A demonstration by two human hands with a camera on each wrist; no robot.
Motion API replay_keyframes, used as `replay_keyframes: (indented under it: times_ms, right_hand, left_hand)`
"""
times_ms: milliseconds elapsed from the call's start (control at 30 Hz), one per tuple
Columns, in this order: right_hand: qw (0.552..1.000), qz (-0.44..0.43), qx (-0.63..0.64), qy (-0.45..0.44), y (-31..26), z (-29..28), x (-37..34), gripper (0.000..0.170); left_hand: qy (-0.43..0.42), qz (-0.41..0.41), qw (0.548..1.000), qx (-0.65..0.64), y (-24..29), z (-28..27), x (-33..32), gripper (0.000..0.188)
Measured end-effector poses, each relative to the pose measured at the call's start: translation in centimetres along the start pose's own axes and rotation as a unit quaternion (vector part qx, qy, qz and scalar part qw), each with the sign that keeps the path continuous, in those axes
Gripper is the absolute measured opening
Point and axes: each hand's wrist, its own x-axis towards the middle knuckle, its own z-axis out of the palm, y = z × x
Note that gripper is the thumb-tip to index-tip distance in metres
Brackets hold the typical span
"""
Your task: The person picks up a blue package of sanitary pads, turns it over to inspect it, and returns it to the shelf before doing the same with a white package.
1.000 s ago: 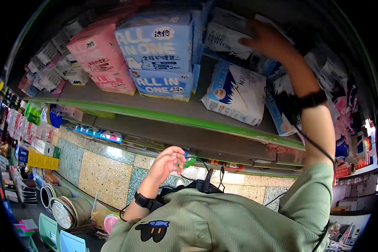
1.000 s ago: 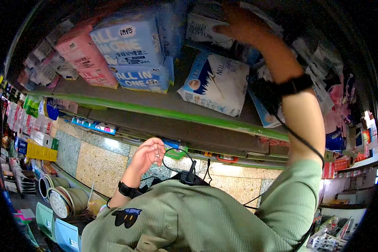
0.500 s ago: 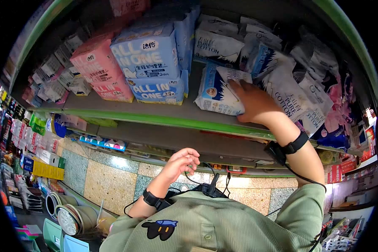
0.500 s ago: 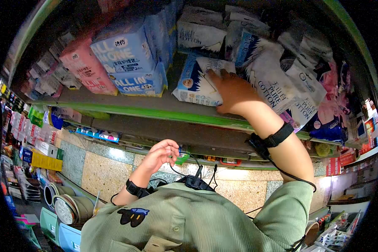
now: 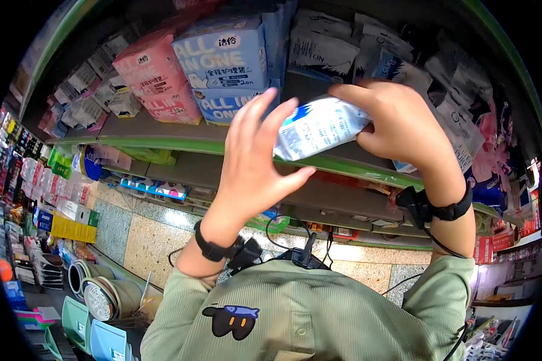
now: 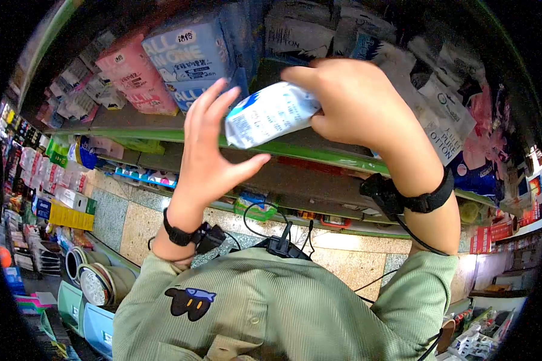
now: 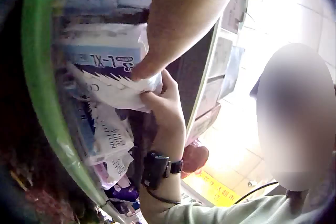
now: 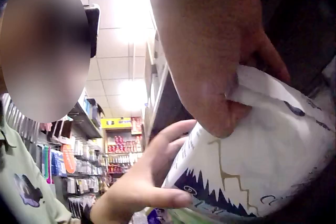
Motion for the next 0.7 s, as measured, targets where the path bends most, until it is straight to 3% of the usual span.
replay_keyframes:
  times_ms: [100,200,233,267,333,367,500,600,700]
  right_hand:
    - [0.996,-0.077,-0.010,0.045,-1.4,-1.2,0.2,0.045]
    - [0.968,-0.076,0.178,0.157,-0.8,-0.8,0.1,0.053]
    - [0.953,-0.052,0.266,0.136,-0.2,-1.4,-0.5,0.056]
    - [0.940,-0.064,0.287,0.173,0.2,-1.4,-1.1,0.060]
    - [0.928,-0.039,0.305,0.212,1.3,-0.4,-2.2,0.061]
    - [0.929,-0.028,0.299,0.218,1.4,0.2,-2.8,0.060]
    - [0.907,0.015,0.374,0.194,0.2,2.4,-3.8,0.049]
    - [0.867,0.095,0.467,0.145,-2.2,2.9,-4.3,0.040]
    - [0.880,0.075,0.449,0.139,-3.3,3.9,-4.0,0.029]
  left_hand:
    - [-0.063,-0.018,0.998,-0.005,1.0,0.7,2.0,0.075]
    - [-0.085,-0.154,0.973,-0.150,1.4,0.2,1.8,0.074]
    - [-0.041,-0.135,0.978,-0.154,0.1,0.7,0.9,0.073]
    - [-0.028,-0.161,0.966,-0.201,-0.3,0.2,0.4,0.073]
    - [0.019,-0.239,0.902,-0.360,-1.9,-0.5,-1.3,0.072]
    - [-0.005,-0.258,0.851,-0.458,-1.9,-1.7,-1.5,0.070]
    - [-0.035,-0.293,0.746,-0.597,-3.1,-2.6,-4.5,0.072]
    - [-0.067,-0.321,0.735,-0.594,-3.3,-2.7,-6.5,0.075]
    - [-0.063,-0.339,0.721,-0.601,-3.4,-3.0,-8.3,0.078]
